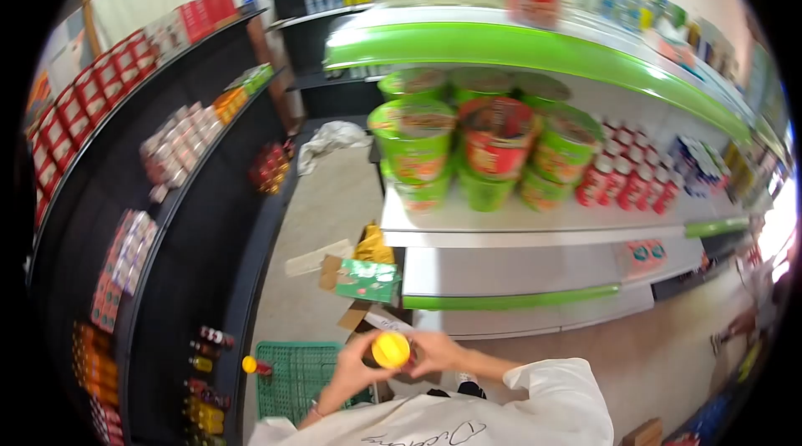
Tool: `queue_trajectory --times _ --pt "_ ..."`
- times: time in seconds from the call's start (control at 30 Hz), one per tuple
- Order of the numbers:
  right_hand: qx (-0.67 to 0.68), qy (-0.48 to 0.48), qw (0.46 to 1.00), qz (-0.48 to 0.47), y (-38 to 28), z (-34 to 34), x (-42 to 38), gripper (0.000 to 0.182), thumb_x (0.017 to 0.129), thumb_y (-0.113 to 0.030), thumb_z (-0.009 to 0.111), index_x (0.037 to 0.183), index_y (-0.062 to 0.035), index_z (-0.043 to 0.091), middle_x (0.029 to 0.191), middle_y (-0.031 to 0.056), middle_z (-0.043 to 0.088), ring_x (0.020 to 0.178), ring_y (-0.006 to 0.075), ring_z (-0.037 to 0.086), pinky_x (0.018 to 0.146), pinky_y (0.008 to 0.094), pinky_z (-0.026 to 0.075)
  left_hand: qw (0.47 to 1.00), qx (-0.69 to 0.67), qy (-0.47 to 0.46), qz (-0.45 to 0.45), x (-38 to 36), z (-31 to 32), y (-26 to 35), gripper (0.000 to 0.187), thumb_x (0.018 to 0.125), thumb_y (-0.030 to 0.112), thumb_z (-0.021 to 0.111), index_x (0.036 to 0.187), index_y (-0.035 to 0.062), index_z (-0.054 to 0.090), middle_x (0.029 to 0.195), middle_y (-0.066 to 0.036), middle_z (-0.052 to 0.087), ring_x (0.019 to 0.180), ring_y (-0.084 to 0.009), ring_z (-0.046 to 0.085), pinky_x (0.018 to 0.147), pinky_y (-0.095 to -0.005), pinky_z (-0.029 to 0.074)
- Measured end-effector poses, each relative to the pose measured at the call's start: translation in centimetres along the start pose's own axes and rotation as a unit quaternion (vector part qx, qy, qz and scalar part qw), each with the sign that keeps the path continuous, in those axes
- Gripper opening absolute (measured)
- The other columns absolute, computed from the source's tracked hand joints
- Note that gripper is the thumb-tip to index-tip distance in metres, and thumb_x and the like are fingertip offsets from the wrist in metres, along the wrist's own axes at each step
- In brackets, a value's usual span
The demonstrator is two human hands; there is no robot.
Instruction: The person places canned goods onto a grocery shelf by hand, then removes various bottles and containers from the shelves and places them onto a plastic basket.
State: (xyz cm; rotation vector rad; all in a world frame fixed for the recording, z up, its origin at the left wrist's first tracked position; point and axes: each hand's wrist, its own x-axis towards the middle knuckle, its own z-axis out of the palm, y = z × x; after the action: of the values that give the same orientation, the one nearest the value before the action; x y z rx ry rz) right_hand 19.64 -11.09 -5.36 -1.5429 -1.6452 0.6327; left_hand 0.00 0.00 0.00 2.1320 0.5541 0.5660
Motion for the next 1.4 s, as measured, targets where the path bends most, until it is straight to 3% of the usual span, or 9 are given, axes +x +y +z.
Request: queue_trajectory --times 0.07,0.1,0.23,0.43,0.67,0.97,1.17,1.33,1.4 --pt "-0.020 0.105 0.994 -0.035 -1.6 0.2 3.2 0.075 0.058 -0.026 0.085 0.124 -0.0053 0.056 0.110 0.0152 0.065 0.097 0.0303 0.065 0.086 0.0366 0.051 0.997 0.033 -0.011 0.070 2.8 -4.3 0.6 0.071 0.063 0.021 0.085 0.126 0.0041 0.056 0.114 -0.018 0.063 0.102 -0.0271 0.064 0.084 -0.0334 0.052" --pt "-0.078 0.118 0.987 -0.072 -1.9 -11.5 -5.7 0.079 0.056 -0.029 0.087 0.124 -0.0044 0.055 0.113 0.0158 0.064 0.098 0.0307 0.065 0.087 0.0367 0.050 0.991 -0.030 0.026 0.127 4.0 5.3 9.0 0.070 0.064 0.018 0.085 0.126 0.0040 0.055 0.115 -0.019 0.063 0.101 -0.0267 0.064 0.082 -0.0330 0.053" --pt "-0.136 0.277 0.911 -0.272 -9.9 -23.7 -4.6 0.084 0.056 -0.024 0.086 0.127 0.0029 0.050 0.113 0.0173 0.063 0.102 0.0293 0.064 0.088 0.0380 0.049 0.879 0.038 0.105 0.463 9.4 2.6 22.4 0.069 0.069 0.007 0.078 0.131 -0.0021 0.049 0.131 -0.028 0.050 0.108 -0.0360 0.061 0.089 -0.0381 0.051" --pt "-0.271 0.437 0.821 -0.249 -20.1 -38.8 -4.3 0.068 0.061 -0.024 0.083 0.120 -0.0022 0.057 0.108 0.0139 0.066 0.100 0.0243 0.064 0.088 0.0336 0.051 0.737 0.016 0.194 0.647 21.2 4.6 35.1 0.077 0.078 0.002 0.062 0.142 -0.0125 0.022 0.136 -0.035 0.041 0.118 -0.0471 0.050 0.092 -0.0430 0.049" --pt "-0.317 0.395 0.815 -0.282 -16.5 -51.4 -0.5 0.060 0.071 -0.019 0.076 0.125 -0.0020 0.053 0.112 0.0119 0.065 0.104 0.0219 0.062 0.091 0.0357 0.050 0.805 0.101 0.206 0.547 30.1 6.7 39.2 0.076 0.084 0.011 0.057 0.144 -0.0122 0.016 0.127 -0.032 0.051 0.113 -0.0384 0.057 0.092 -0.0366 0.045" --pt "-0.254 0.366 0.879 -0.170 -15.4 -53.4 0.3 0.060 0.083 -0.016 0.068 0.135 0.0002 0.044 0.114 0.0138 0.064 0.105 0.0210 0.061 0.094 0.0322 0.047 0.834 0.088 0.197 0.508 33.5 7.4 40.1 0.064 0.085 0.015 0.055 0.139 -0.0107 0.032 0.136 -0.030 0.044 0.126 -0.0369 0.048 0.098 -0.0370 0.042" --pt "-0.184 0.360 0.909 -0.104 -15.4 -53.3 0.2 0.061 0.082 -0.036 0.068 0.129 -0.0006 0.051 0.096 0.0109 0.070 0.087 0.0155 0.065 0.075 0.0293 0.053 0.834 0.086 0.166 0.519 33.1 7.7 39.1 0.059 0.086 0.015 0.056 0.137 -0.0089 0.038 0.142 -0.028 0.039 0.131 -0.0362 0.041 0.107 -0.0367 0.035" --pt "-0.191 0.344 0.917 -0.069 -15.1 -54.3 0.3 0.066 0.082 -0.045 0.067 0.126 0.0011 0.053 0.101 0.0121 0.068 0.090 0.0195 0.064 0.080 0.0317 0.052 0.821 0.085 0.130 0.549 28.6 7.9 36.0 0.059 0.085 0.011 0.058 0.138 -0.0055 0.039 0.144 -0.025 0.038 0.130 -0.0372 0.042 0.108 -0.0379 0.036" --pt "-0.338 0.437 0.830 -0.077 -14.6 -54.0 -0.4 0.066 0.084 -0.047 0.064 0.125 0.0026 0.052 0.108 0.0155 0.066 0.095 0.0227 0.062 0.086 0.0339 0.049 0.842 0.073 0.075 0.529 25.2 7.1 34.2 0.060 0.084 0.009 0.059 0.139 -0.0033 0.038 0.145 -0.023 0.036 0.129 -0.0373 0.044 0.103 -0.0384 0.041"
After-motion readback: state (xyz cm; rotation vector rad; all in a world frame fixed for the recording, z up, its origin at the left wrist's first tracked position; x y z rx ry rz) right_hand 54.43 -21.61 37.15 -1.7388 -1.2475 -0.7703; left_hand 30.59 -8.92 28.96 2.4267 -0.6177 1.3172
